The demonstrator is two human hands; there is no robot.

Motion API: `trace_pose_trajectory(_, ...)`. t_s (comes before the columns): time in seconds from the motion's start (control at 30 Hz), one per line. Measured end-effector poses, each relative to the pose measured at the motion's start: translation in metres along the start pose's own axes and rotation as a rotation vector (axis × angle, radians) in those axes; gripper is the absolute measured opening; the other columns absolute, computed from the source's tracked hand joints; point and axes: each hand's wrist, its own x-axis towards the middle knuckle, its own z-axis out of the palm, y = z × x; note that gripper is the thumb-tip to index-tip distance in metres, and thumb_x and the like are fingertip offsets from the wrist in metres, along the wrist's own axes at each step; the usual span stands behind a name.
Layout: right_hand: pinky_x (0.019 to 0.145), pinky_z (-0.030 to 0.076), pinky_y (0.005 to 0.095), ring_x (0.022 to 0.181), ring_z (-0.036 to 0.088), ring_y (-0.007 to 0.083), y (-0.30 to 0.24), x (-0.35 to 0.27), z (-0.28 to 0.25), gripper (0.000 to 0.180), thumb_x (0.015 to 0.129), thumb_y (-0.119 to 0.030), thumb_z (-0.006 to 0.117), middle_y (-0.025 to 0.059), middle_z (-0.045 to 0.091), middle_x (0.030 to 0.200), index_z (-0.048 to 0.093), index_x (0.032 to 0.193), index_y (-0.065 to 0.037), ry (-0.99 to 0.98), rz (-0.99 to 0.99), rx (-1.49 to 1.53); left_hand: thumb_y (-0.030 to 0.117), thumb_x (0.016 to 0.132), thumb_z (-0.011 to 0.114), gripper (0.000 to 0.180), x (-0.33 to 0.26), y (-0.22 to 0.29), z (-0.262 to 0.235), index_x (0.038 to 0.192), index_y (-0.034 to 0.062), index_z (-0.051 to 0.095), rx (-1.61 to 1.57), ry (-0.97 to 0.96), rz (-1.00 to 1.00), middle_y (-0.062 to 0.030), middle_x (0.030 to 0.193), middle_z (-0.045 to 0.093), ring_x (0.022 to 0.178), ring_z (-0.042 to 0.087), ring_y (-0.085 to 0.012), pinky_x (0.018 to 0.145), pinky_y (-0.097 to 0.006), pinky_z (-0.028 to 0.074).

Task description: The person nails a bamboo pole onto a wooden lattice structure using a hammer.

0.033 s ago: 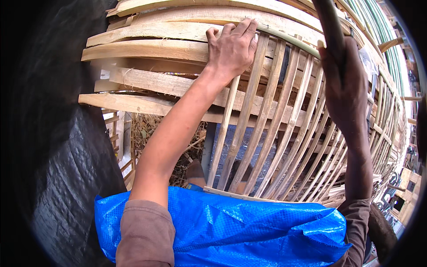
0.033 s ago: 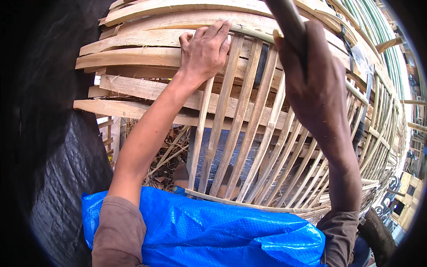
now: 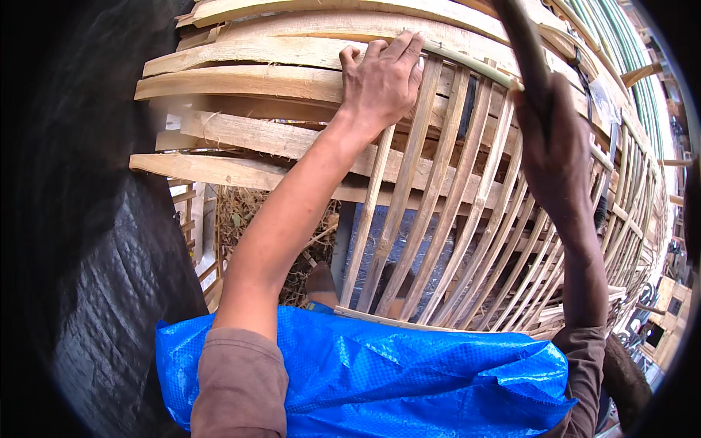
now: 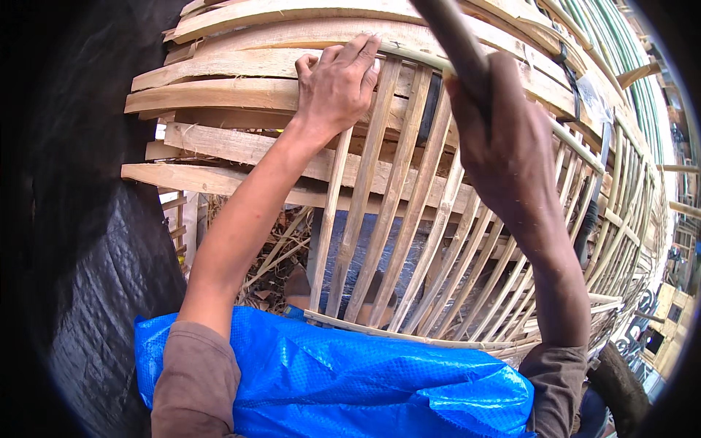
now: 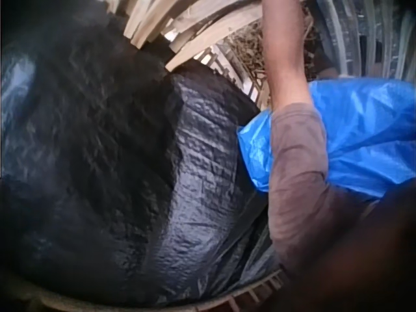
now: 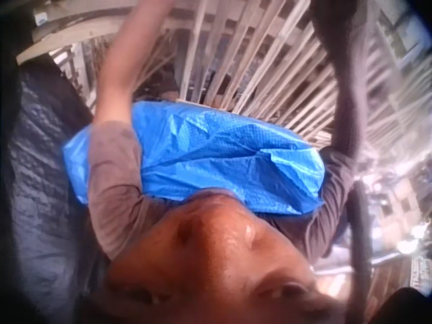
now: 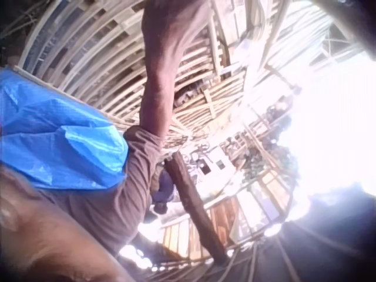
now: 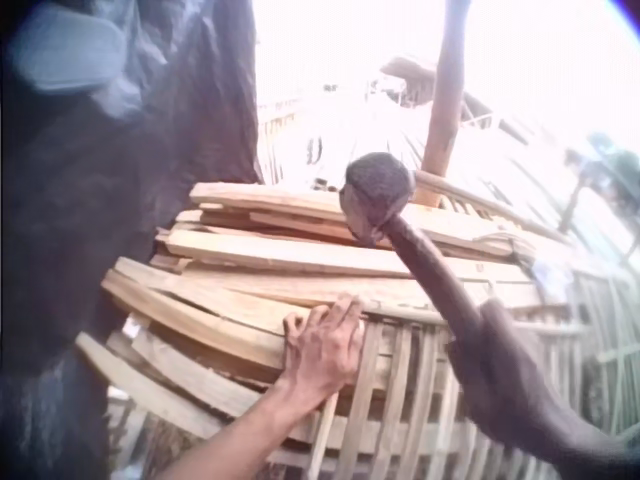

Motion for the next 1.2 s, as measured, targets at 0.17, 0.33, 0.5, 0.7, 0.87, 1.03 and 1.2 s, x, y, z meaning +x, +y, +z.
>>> trace_pose_trajectory(0.17, 0.04, 0.038, 0.0399, 0.044, 0.051, 0.0199, 0.028, -0.009, 0.018, 0.016, 0.102, -0.019, 0.052, 0.0135, 0.056, 0.058, 0.043, 0.101, -0.005, -0.134, 0.044, -0.045, 0.03, 0.098, 0.048, 0.045, 0.009, 0.008, 0.006, 0.14, 0.0174, 0.055, -0.046, 0.039, 0.0, 0.0017, 0.142, 0.054, 0.116, 0.057, -0.0208, 0.099, -0.053, 0.032)
trace_pose_trajectory(0.33, 0.041, 0.034, 0.0357, 0.043, 0.045, 0.0141, -0.025, 0.006, -0.008, 0.018, 0.103, -0.021, 0.053, 0.0068, 0.053, 0.058, 0.047, 0.093, -0.007, 0.035, -0.079, 0.044, 0.031, 0.096, 0.048, 0.046, -0.006, -0.007, 0.0, 0.14, 0.0174, 0.055, -0.022, -0.001, -0.023, -0.0003, 0.143, 0.054, 0.117, 0.057, -0.0217, 0.098, -0.053, 0.032)
trace_pose_trajectory(0.5, 0.039, 0.033, 0.0341, 0.046, 0.044, 0.0141, 0.046, -0.01, 0.018, 0.02, 0.104, -0.021, 0.05, 0.007, 0.053, 0.059, 0.044, 0.092, -0.005, -0.113, 0.142, -0.056, 0.029, 0.094, 0.048, 0.049, 0.01, 0.007, 0.001, 0.141, 0.0162, 0.054, -0.084, -0.004, 0.002, -0.0015, 0.145, 0.053, 0.119, 0.055, -0.0219, 0.1, -0.054, 0.031)
trace_pose_trajectory(0.7, 0.042, 0.036, 0.0331, 0.048, 0.05, 0.0133, -0.008, 0.009, -0.018, 0.017, 0.101, -0.02, 0.057, 0.0065, 0.056, 0.061, 0.048, 0.097, -0.007, 0.137, -0.119, -0.046, 0.029, 0.093, 0.05, 0.051, -0.005, -0.008, 0.002, 0.141, 0.0154, 0.054, -0.057, -0.017, -0.022, -0.0011, 0.145, 0.051, 0.121, 0.054, -0.0203, 0.103, -0.054, 0.029)
trace_pose_trajectory(0.87, 0.035, 0.035, 0.0296, 0.044, 0.045, 0.011, 0.043, -0.01, 0.015, 0.018, 0.104, -0.021, 0.049, 0.0058, 0.05, 0.057, 0.044, 0.098, -0.005, -0.151, 0.056, -0.079, 0.03, 0.094, 0.05, 0.052, 0.004, 0.006, 0.005, 0.144, 0.0161, 0.051, -0.133, -0.01, 0.008, -0.0006, 0.144, 0.052, 0.121, 0.054, -0.0201, 0.104, -0.054, 0.028)
trace_pose_trajectory(1.03, 0.041, 0.033, 0.0299, 0.047, 0.047, 0.0094, -0.017, 0.033, -0.011, 0.022, 0.101, -0.023, 0.057, 0.0024, 0.046, 0.056, 0.046, 0.091, -0.007, 0.106, -0.152, 0.021, 0.031, 0.094, 0.048, 0.051, -0.009, -0.014, 0.001, 0.142, 0.0157, 0.053, -0.078, -0.02, -0.034, -0.001, 0.144, 0.053, 0.12, 0.054, -0.02, 0.103, -0.053, 0.029)
trace_pose_trajectory(1.2, 0.037, 0.036, 0.0358, 0.044, 0.047, 0.0141, 0.046, -0.01, 0.02, 0.019, 0.103, -0.02, 0.051, 0.0065, 0.051, 0.058, 0.042, 0.095, -0.005, -0.119, 0.012, -0.063, 0.029, 0.093, 0.048, 0.05, 0.005, 0.004, 0.003, 0.14, 0.0156, 0.055, -0.14, -0.016, -0.012, -0.0016, 0.144, 0.053, 0.118, 0.054, -0.0205, 0.098, -0.048, 0.031)
